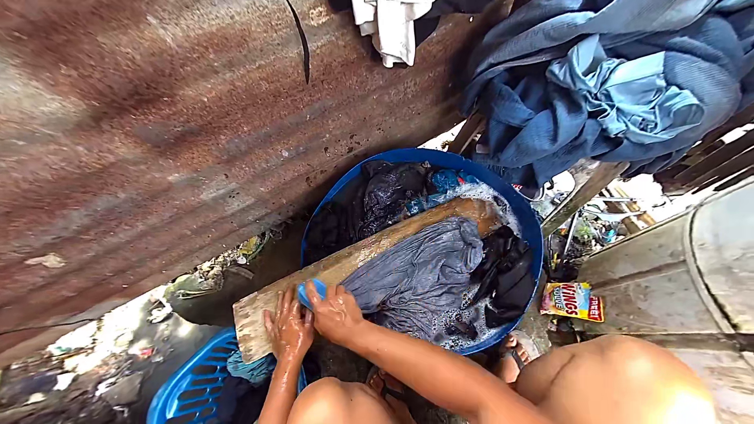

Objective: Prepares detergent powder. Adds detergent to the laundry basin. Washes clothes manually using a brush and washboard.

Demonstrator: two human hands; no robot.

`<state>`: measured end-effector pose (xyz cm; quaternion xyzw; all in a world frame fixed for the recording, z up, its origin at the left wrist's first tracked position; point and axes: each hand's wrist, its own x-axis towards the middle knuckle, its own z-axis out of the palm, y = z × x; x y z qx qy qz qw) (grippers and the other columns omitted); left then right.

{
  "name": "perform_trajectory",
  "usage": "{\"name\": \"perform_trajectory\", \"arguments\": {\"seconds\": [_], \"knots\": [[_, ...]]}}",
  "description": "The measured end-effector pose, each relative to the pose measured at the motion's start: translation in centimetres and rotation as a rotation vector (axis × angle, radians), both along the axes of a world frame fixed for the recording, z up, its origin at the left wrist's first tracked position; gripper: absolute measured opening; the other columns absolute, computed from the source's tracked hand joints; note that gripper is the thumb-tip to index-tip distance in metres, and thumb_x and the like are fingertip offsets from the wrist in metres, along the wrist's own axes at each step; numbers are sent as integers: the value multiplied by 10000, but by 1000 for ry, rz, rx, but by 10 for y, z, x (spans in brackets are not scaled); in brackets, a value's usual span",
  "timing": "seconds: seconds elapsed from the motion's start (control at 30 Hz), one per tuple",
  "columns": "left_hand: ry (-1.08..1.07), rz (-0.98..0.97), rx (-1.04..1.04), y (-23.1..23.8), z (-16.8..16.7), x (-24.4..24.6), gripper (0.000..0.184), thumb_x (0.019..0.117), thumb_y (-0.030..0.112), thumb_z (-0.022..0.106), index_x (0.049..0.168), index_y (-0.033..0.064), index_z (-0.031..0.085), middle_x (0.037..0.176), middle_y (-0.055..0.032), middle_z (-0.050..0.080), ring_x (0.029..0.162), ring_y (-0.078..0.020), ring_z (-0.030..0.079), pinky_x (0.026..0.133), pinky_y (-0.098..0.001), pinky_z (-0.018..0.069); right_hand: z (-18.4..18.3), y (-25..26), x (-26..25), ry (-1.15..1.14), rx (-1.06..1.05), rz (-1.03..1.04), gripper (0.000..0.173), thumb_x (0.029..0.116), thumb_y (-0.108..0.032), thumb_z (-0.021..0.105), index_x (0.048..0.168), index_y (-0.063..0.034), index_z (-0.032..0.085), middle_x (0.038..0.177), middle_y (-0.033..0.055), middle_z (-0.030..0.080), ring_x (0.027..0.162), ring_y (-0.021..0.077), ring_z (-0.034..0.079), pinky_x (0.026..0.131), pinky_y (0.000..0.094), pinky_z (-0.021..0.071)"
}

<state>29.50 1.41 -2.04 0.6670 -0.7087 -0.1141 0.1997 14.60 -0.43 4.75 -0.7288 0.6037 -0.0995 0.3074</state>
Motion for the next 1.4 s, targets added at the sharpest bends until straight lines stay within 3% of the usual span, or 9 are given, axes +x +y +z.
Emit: {"name": "perform_trajectory", "arguments": {"seconds": [0.27, 0.47, 0.57, 0.73, 0.83, 0.97, 1.1, 1.23, 1.4], "knots": [[-21, 2, -8, -6, -4, -4, 417, 994, 252, 439, 968, -94, 670, 1566, -237, 441, 1497, -455, 331, 1172, -723, 135, -14, -73, -271, 260, 56, -813, 812, 958, -278, 664, 1630, -83, 251, 1372, 392, 541, 1223, 587, 567, 925, 721, 485], [-35, -19, 0, -9, -4, 0, 428, 999, 225, 435, 1110, -115, 670, 1558, -246, 448, 1491, -457, 342, 1162, -737, 144, -10, -7, -11, -2, -19, -92, 633, 1002, -155, 581, 1603, -123, 386, 1354, 333, 594, 1226, 492, 604, 956, 601, 518], [-39, -22, 3, -7, -4, 1, 452, 1001, 259, 414, 1056, -112, 667, 1554, -232, 460, 1486, -454, 354, 1162, -732, 153, 5, -16, -63, 1, 65, -50, 601, 1025, -244, 603, 1593, -199, 415, 1383, 264, 612, 1240, 467, 612, 939, 649, 517], [-38, -16, 11, -12, -5, -2, 448, 996, 274, 414, 994, -96, 667, 1556, -233, 457, 1486, -455, 354, 1165, -716, 160, -9, -76, -263, 213, 77, -752, 780, 967, -307, 672, 1626, -141, 291, 1328, 361, 591, 1176, 563, 609, 899, 722, 494], [-60, -16, 31, -13, -5, -3, 449, 1003, 273, 403, 1001, -93, 663, 1562, -229, 452, 1494, -447, 342, 1163, -711, 164, -22, -70, -175, 220, -17, -662, 713, 997, -289, 610, 1613, -94, 309, 1355, 355, 570, 1157, 536, 624, 883, 654, 544], [-41, -13, 40, -10, 0, 0, 459, 1011, 223, 423, 1227, -115, 645, 1568, -233, 439, 1499, -446, 332, 1173, -718, 142, -5, -4, -4, -40, 41, -36, 649, 1011, -197, 602, 1613, -148, 367, 1370, 321, 583, 1233, 494, 594, 963, 601, 511], [-36, -15, 20, -11, -2, 0, 459, 1010, 265, 409, 1040, -114, 667, 1552, -239, 460, 1485, -456, 354, 1168, -715, 161, 2, -36, -131, 64, 37, -256, 626, 1006, -299, 638, 1578, -156, 428, 1320, 252, 656, 1162, 462, 657, 902, 659, 532], [-51, 2, 32, -14, -5, -2, 450, 1006, 262, 397, 1016, -106, 656, 1566, -221, 449, 1502, -435, 334, 1173, -711, 142, -12, -78, -264, 229, 83, -810, 775, 976, -343, 655, 1628, -135, 292, 1336, 361, 587, 1188, 560, 604, 914, 715, 489], [-57, 3, 37, -15, -5, -3, 448, 1011, 252, 398, 1077, -108, 657, 1570, -222, 443, 1505, -432, 328, 1173, -715, 135, -19, -19, -46, 24, -61, -311, 671, 966, -216, 649, 1577, -79, 405, 1280, 324, 629, 1113, 481, 658, 870, 595, 563]]}}
